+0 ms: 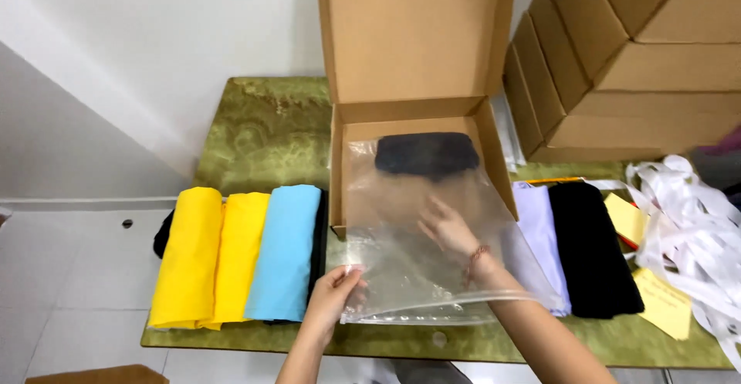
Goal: Folding clothes and packing them into plastic bags and cardboard boxes for shipping.
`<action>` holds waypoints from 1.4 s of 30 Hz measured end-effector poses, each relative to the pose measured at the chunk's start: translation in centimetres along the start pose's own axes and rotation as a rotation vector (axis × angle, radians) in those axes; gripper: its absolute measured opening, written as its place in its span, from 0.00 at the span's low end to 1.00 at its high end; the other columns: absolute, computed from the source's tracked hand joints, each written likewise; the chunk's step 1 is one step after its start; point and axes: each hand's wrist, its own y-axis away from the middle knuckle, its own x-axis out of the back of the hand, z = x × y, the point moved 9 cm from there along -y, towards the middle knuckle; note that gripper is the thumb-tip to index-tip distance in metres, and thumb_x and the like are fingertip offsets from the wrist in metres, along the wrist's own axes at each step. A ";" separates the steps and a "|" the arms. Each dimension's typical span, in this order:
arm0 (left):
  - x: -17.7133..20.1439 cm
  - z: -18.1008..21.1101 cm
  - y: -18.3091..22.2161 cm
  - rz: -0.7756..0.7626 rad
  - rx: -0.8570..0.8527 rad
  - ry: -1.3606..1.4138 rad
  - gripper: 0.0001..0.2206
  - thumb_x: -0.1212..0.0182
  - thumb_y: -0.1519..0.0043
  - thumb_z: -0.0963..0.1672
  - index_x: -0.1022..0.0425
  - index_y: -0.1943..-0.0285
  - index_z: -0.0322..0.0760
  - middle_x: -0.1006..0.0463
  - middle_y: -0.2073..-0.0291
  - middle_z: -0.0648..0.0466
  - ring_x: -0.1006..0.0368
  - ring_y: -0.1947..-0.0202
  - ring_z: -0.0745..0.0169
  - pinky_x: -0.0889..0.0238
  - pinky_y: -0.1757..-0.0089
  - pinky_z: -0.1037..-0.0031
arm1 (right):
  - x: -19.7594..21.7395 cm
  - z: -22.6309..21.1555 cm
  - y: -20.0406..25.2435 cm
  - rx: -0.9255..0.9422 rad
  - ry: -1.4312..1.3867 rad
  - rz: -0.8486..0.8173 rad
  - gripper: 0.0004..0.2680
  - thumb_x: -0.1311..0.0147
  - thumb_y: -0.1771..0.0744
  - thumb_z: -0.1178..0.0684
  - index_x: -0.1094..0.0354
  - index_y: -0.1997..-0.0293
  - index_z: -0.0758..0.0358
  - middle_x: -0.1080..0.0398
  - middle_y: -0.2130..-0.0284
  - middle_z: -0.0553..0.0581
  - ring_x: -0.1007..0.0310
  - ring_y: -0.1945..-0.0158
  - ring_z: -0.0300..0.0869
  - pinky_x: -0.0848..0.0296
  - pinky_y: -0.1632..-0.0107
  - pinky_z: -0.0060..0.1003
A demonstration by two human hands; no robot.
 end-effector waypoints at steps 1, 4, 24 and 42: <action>-0.1 -0.5 -0.2 -0.019 0.006 -0.011 0.15 0.36 0.32 0.45 0.15 0.40 0.34 0.13 0.64 0.49 0.25 0.74 0.63 0.35 0.69 0.75 | 1.0 -0.2 2.5 0.004 -0.006 0.021 0.28 0.43 0.34 0.61 0.48 0.22 0.64 0.44 0.24 0.60 0.34 0.30 0.47 0.27 0.35 0.38; 0.3 -1.6 -0.6 -0.002 -0.043 -0.004 0.14 0.39 0.30 0.44 0.15 0.41 0.33 0.17 0.63 0.50 0.24 0.70 0.60 0.34 0.66 0.72 | -0.7 -0.1 10.5 0.252 0.874 -0.302 0.22 0.48 0.30 0.44 0.39 0.25 0.54 0.39 0.26 0.53 0.41 0.23 0.43 0.46 0.23 0.44; 0.0 -12.2 1.8 -0.093 -0.040 0.311 0.10 0.27 0.37 0.41 0.26 0.68 0.34 0.29 0.72 0.54 0.25 0.65 0.66 0.18 0.50 0.70 | -4.9 15.1 24.4 -0.077 0.596 -0.041 0.22 0.51 0.31 0.32 0.20 0.70 0.61 0.31 0.80 0.49 0.34 0.76 0.34 0.37 0.74 0.28; 4.3 -13.3 -0.1 -0.035 -0.049 0.094 0.16 0.22 0.40 0.44 0.18 0.50 0.26 0.29 0.64 0.52 0.22 0.63 0.62 0.22 0.65 0.78 | 11.5 12.2 20.9 0.041 -0.362 0.517 0.11 0.51 0.26 0.48 0.47 0.66 0.50 0.56 0.77 0.38 0.54 0.77 0.29 0.49 0.72 0.21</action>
